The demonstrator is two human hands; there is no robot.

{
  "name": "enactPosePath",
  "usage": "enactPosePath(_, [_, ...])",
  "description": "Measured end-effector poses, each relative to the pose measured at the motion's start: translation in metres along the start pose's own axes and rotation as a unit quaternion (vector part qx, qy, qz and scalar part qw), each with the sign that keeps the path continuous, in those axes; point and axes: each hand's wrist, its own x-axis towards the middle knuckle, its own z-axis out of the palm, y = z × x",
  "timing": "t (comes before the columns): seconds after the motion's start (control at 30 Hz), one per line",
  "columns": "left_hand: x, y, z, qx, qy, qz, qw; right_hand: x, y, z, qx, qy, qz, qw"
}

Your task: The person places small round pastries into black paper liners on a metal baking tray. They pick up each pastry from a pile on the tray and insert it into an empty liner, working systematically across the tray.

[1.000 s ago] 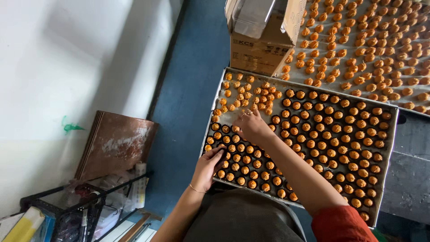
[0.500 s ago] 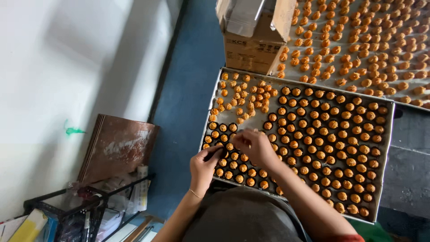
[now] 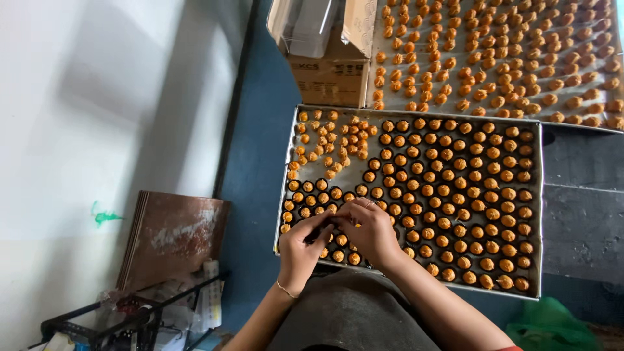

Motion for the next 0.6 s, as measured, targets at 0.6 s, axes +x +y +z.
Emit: enactPosePath(0.6, [-0.01, -0.033, 0.003, 0.008, 0.055, -0.074, 0.996, -0.008, -0.006, -0.002, 0.145, -0.019, 0.081, 0.986])
